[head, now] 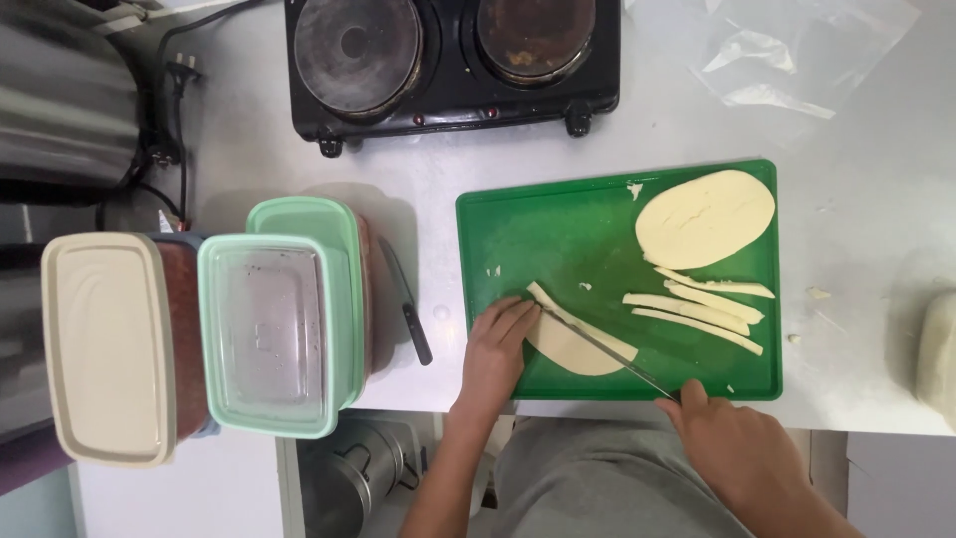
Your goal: Cutting potatoes into thin sticks on a green cutting board using a chef's knife and placing them into a plastic storage container.
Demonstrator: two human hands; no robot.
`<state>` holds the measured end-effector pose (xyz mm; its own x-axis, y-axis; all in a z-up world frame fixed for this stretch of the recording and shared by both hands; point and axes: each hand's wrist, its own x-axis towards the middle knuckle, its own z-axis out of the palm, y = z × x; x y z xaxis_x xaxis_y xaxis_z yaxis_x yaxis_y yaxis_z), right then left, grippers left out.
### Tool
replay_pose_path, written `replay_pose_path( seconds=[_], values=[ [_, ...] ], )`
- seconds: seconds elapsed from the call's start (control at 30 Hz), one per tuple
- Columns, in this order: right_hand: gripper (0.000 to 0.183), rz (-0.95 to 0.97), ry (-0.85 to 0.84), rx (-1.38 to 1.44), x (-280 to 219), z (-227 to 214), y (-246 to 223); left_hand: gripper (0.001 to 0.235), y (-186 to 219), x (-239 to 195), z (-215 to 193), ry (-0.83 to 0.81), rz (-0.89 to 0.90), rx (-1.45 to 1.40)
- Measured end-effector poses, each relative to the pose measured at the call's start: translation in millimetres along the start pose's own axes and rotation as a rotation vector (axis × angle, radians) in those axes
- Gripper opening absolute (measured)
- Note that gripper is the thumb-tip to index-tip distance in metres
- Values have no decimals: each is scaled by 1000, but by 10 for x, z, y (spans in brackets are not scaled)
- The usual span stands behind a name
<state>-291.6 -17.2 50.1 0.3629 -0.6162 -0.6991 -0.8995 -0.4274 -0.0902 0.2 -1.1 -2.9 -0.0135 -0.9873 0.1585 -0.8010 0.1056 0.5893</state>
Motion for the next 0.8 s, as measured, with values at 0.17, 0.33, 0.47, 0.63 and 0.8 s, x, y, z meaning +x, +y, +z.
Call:
replay_pose_path(
  seconds=[0.17,0.33,0.47,0.63,0.8],
  values=[
    [40,-51,106,55,191,427,154,47,-24,22,-28,-11,46,16],
    [40,-149,467,141,392,941,290,45,-24,101,-70,-33,99,34],
    [41,-163,469,140,385,934,298,42,-54,404,-161,-71,111,8],
    [39,-135,349,181,401,732,351,44,-268,736,-200,-336,241,12],
    [43,-71,155,188,384,580,412,14,-209,994,-260,-565,360,23]
  ],
)
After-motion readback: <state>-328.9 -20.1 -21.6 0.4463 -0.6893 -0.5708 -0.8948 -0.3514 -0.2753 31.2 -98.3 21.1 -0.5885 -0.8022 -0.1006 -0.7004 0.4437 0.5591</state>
